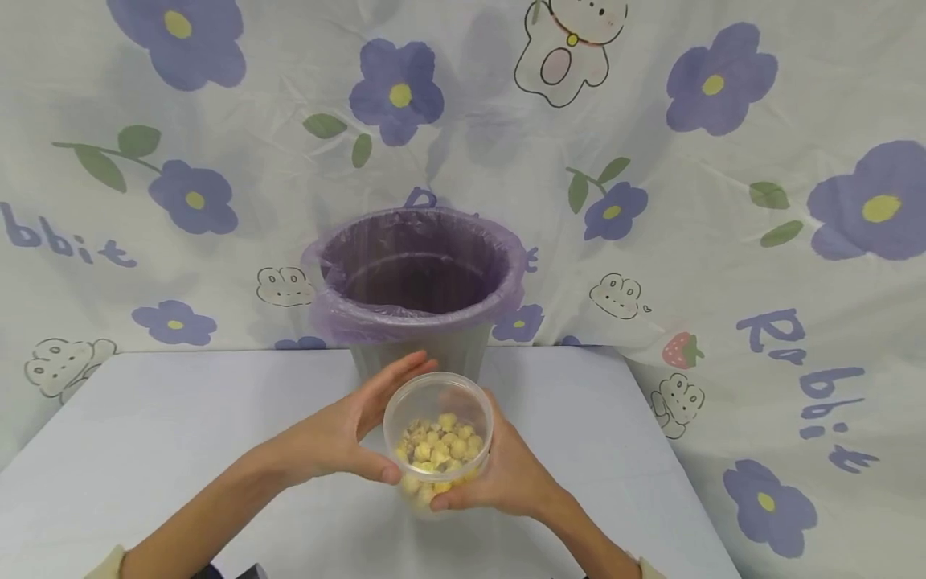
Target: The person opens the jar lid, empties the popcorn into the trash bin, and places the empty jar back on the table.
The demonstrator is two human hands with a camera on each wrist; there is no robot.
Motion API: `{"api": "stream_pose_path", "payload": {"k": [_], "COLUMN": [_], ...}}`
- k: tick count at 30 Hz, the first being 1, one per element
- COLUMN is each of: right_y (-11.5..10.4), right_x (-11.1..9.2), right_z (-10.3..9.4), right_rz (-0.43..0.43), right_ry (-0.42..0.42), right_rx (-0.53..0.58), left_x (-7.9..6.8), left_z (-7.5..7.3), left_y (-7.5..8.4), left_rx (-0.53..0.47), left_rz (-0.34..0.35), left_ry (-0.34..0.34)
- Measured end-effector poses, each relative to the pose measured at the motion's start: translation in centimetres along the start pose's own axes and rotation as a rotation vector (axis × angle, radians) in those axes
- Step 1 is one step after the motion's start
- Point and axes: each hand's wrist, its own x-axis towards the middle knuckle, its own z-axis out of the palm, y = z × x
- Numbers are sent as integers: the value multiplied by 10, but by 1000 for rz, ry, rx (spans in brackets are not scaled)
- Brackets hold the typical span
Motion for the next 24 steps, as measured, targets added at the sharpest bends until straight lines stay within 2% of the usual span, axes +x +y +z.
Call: {"api": "stream_pose_path", "payload": {"k": [3,6,8,10,14,17,20,24], "right_y": [1,2,2,1,0,-1,0,0], "right_x": [-1,-1,-1,0,1,1,2,2], "right_z": [-1,-3,-3,-4,-4,-3,-3,-2], "right_rz": [-30,-56,-60,-49,1,29,30,9], "right_ry": [-48,-62,-41,-6,67,96,95,19], "right_rx": [30,51,41,11,-43,-61,-57,20], "left_x": [5,9,9,8,4,3,2,3], "left_z": [-8,-6,0,9,28,37,32,8], "left_y": [-4,-7,-8,-6,-3,-1,-1,-1], "left_rx": [-19,-25,-20,-6,42,64,62,21], "left_rz": [-1,36,64,74,39,5,0,17], "left_ry": [-103,-96,-36,51,247,320,277,77]}}
